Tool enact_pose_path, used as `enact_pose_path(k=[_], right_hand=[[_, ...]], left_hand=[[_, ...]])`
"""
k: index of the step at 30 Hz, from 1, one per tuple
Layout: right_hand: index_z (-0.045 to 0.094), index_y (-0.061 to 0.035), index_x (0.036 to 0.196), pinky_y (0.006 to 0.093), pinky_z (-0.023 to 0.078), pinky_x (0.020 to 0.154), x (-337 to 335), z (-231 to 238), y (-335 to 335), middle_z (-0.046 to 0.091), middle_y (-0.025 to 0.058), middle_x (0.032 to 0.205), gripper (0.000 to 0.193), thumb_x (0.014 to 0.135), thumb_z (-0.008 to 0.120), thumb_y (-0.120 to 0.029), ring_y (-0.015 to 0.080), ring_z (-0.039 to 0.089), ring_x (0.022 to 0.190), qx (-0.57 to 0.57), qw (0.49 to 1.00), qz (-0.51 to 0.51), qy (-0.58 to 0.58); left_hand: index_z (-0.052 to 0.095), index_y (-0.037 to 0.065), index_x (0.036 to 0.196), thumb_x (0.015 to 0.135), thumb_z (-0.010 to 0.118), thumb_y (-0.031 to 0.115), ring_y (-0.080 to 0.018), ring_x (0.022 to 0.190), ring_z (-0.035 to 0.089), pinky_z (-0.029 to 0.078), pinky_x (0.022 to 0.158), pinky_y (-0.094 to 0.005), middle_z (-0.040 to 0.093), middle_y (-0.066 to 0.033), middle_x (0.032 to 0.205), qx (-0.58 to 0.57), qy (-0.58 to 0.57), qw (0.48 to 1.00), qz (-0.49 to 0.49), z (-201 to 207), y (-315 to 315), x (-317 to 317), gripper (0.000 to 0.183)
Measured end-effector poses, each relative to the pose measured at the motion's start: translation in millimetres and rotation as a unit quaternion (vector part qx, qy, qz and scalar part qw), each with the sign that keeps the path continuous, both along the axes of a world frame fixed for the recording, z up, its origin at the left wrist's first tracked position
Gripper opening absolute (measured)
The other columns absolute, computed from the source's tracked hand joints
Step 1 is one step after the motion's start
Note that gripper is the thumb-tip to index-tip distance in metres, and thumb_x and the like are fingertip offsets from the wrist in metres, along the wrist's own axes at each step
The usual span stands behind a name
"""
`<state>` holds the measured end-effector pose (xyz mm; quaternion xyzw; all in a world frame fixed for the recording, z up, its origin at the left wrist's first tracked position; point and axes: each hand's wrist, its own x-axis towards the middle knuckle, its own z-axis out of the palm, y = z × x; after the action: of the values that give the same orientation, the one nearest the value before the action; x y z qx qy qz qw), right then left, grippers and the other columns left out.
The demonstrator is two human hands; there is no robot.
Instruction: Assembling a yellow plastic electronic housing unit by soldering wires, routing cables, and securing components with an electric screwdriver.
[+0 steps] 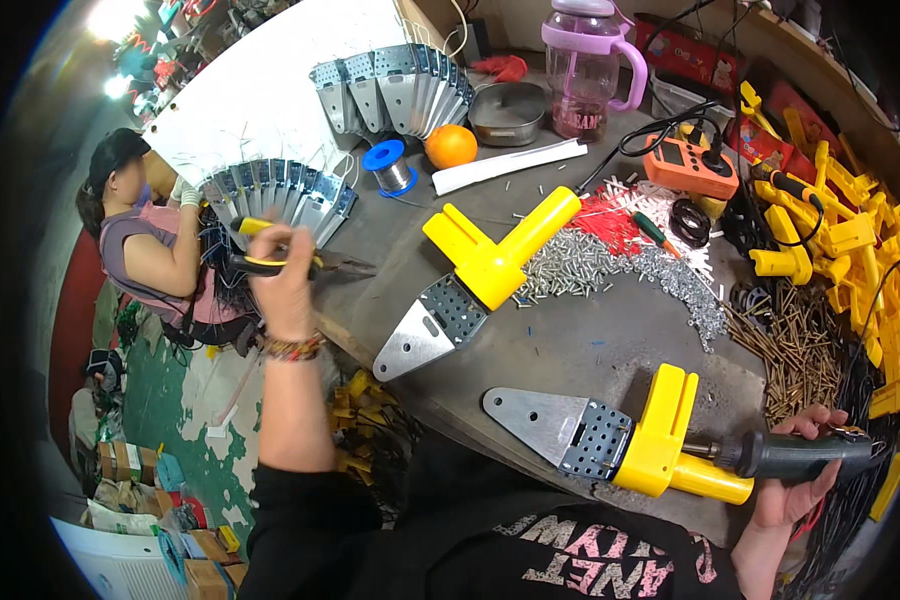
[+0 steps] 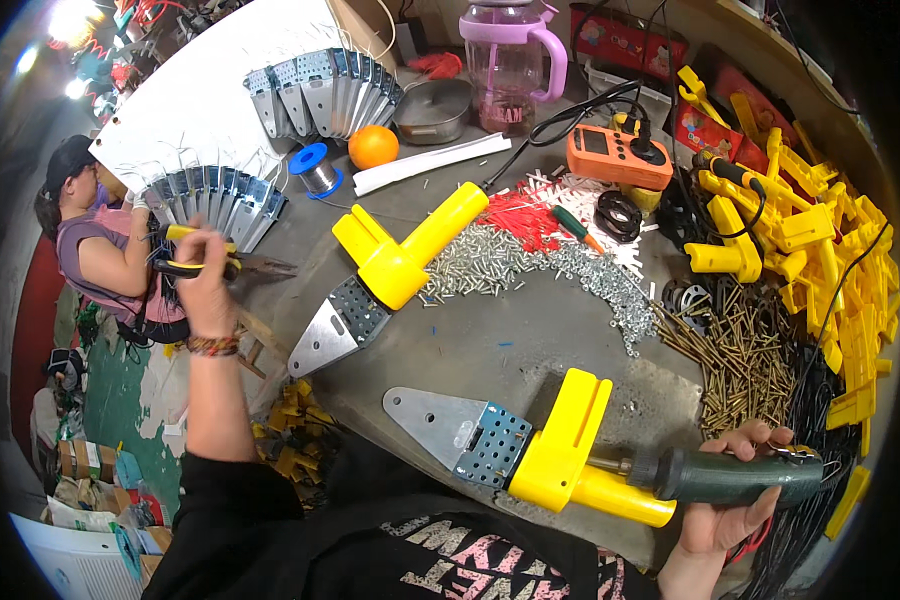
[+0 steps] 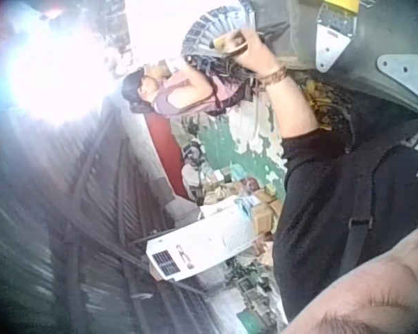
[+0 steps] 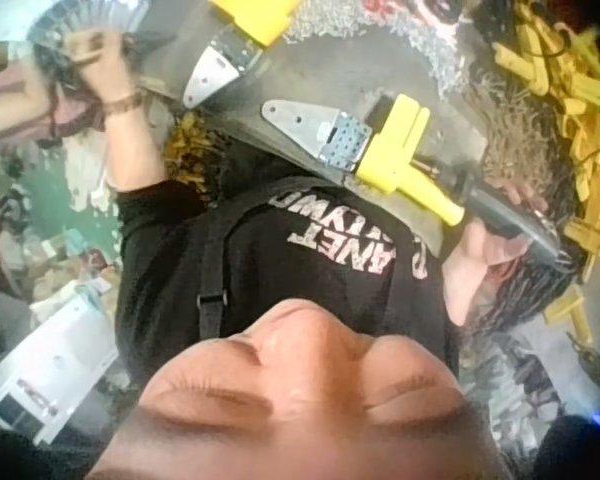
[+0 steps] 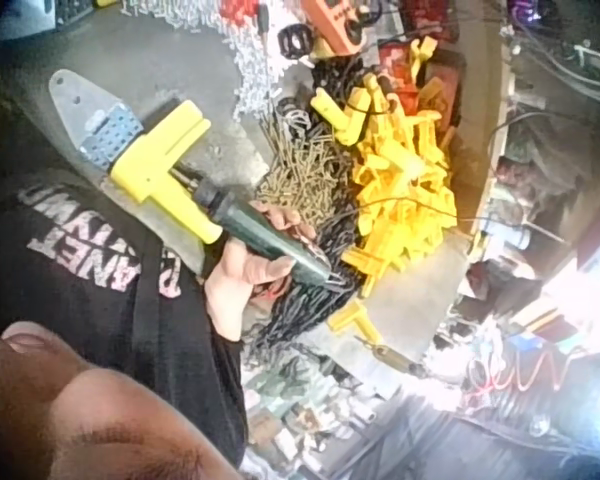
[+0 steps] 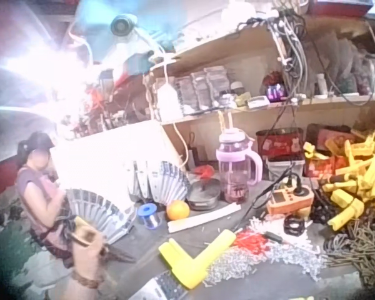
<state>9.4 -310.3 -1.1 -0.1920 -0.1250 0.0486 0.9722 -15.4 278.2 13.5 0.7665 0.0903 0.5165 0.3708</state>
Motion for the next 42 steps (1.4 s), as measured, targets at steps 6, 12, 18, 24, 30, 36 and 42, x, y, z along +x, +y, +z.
enact_pose_path(k=[6,12,18,24,30,36,42], right_hand=[[0.047,-0.0207,0.13,0.0444,0.035,0.107,3.7,-2.8,6.7,0.046,0.0025,0.122,0.056,0.082,0.075,-0.012,0.0171,0.05,0.106,0.0,1.0,-0.009,0.009],[0.048,-0.0225,0.129,0.0437,0.035,0.107,2.7,3.0,3.6,0.047,0.0012,0.12,0.058,0.08,0.077,-0.012,0.0159,0.049,0.106,-0.015,1.0,-0.004,0.001],[0.049,-0.0236,0.127,0.0435,0.036,0.106,-0.8,2.7,4.7,0.047,-0.0002,0.118,0.06,0.077,0.081,-0.013,0.0148,0.05,0.104,-0.02,1.0,-0.007,0.014],[0.05,-0.0223,0.111,0.0437,0.037,0.106,0.1,1.7,7.3,0.046,-0.0026,0.111,0.051,0.073,0.082,-0.008,0.0131,0.05,0.102,-0.001,0.998,-0.018,0.056],[0.052,-0.0226,0.107,0.0445,0.036,0.108,-0.5,-2.3,8.5,0.046,-0.0039,0.113,0.052,0.069,0.084,-0.006,0.0128,0.05,0.104,0.012,0.999,-0.009,0.05],[0.056,-0.0227,0.108,0.0435,0.034,0.111,1.3,23.2,14.5,0.049,-0.0058,0.118,0.051,0.07,0.086,-0.011,0.0117,0.052,0.104,-0.062,0.997,0.021,0.037],[0.047,-0.0169,0.109,0.0424,0.031,0.108,-5.4,50.2,-50.9,0.049,-0.0052,0.111,0.048,0.076,0.08,-0.006,0.0142,0.051,0.101,0.002,0.998,-0.016,-0.068]], left_hand=[[0.044,-0.006,0.136,0.102,0.044,0.028,-0.0164,0.105,0.054,0.051,0.08,-0.0335,0.051,-0.014,0.13,-0.241,-0.118,0.912,-0.31,62.8,-107.0,16.0,0.048],[0.028,-0.014,0.143,0.092,0.056,0.047,-0.0164,0.098,0.052,0.052,0.076,-0.0305,0.043,-0.0156,0.131,-0.248,0.083,0.847,-0.462,61.7,-245.5,33.7,0.084],[0.034,-0.01,0.143,0.096,0.054,0.029,-0.0097,0.081,0.05,0.045,0.063,-0.0245,0.046,-0.0079,0.113,-0.285,0.147,0.833,-0.452,53.6,-286.9,42.5,0.064],[0.036,-0.006,0.143,0.093,0.063,0.044,-0.0046,0.068,0.042,0.035,0.051,-0.02,0.043,-0.0018,0.101,-0.3,0.136,0.845,-0.42,51.2,-307.1,54.7,0.076],[0.038,-0.002,0.143,0.089,0.06,0.057,-0.0039,0.07,0.041,0.035,0.052,-0.0193,0.038,0.0002,0.098,-0.275,0.161,0.854,-0.412,55.3,-301.2,52.6,0.083],[0.002,0.016,0.154,0.089,0.069,0.027,-0.0167,0.076,0.057,0.053,0.068,-0.0355,0.048,-0.0122,0.114,-0.281,-0.07,0.885,-0.364,46.2,-289.9,42.8,0.094],[0.044,0.009,0.111,0.096,0.061,0.028,-0.0154,0.087,0.055,0.052,0.092,-0.0439,0.053,-0.0061,0.095,-0.252,-0.278,0.924,-0.072,58.9,-103.6,39.4,0.029]])
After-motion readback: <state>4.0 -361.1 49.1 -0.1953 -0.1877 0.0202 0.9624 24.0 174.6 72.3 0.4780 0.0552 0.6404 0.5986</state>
